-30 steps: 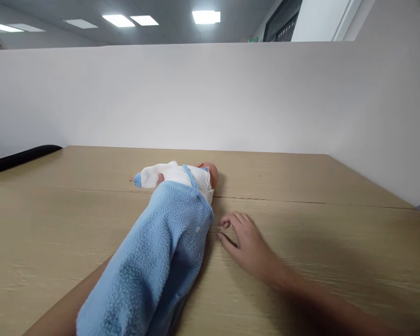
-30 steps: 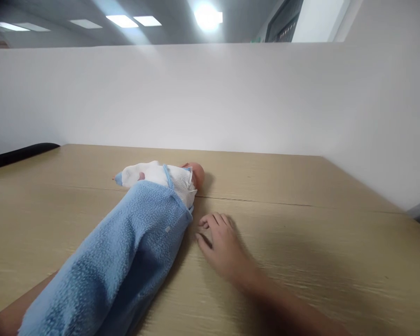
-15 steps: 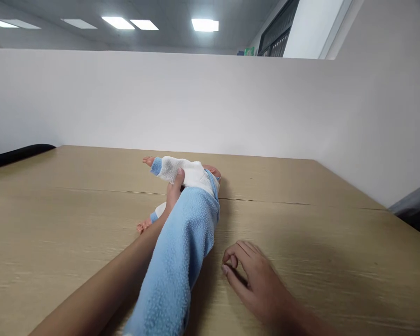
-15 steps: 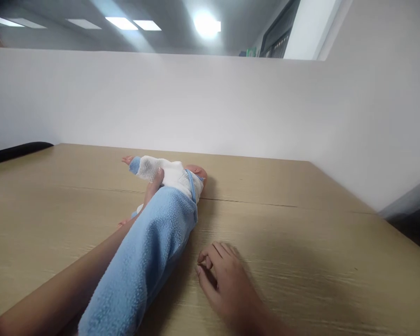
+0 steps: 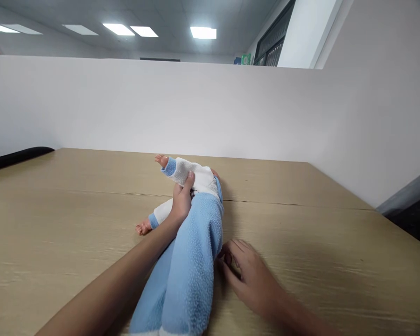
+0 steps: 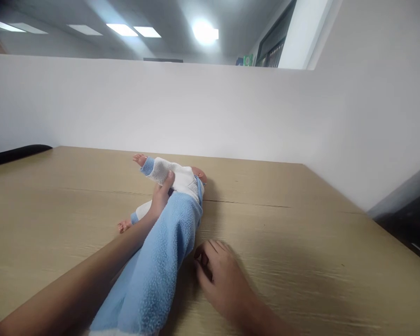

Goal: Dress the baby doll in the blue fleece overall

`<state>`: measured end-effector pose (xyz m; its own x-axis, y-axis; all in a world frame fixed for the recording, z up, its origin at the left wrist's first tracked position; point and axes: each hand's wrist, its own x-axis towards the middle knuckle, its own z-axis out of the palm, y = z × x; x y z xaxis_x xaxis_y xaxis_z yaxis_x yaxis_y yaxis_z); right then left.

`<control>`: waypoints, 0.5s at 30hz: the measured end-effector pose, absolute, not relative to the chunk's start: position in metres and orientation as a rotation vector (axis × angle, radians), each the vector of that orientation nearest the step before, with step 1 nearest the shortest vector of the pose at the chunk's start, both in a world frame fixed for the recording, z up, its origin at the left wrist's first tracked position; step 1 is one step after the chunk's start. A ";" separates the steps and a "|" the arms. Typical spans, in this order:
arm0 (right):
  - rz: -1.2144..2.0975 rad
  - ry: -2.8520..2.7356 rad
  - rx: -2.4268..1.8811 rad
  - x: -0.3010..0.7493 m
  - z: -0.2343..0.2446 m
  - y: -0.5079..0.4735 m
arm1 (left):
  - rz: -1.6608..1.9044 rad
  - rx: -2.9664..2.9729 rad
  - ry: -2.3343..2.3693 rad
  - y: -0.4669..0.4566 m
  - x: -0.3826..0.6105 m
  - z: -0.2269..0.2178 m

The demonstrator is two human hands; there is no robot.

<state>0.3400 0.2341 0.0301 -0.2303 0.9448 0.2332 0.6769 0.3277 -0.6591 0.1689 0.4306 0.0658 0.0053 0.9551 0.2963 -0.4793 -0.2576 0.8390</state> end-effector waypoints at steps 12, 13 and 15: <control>0.618 -1.989 -1.408 0.349 0.026 0.241 | 1.486 1.371 0.814 0.418 0.187 0.071; 0.595 -1.971 -1.418 0.353 0.025 0.244 | 1.469 1.418 0.838 0.417 0.189 0.071; 0.529 -1.895 -1.468 0.363 0.023 0.252 | 1.410 1.526 0.893 0.413 0.193 0.070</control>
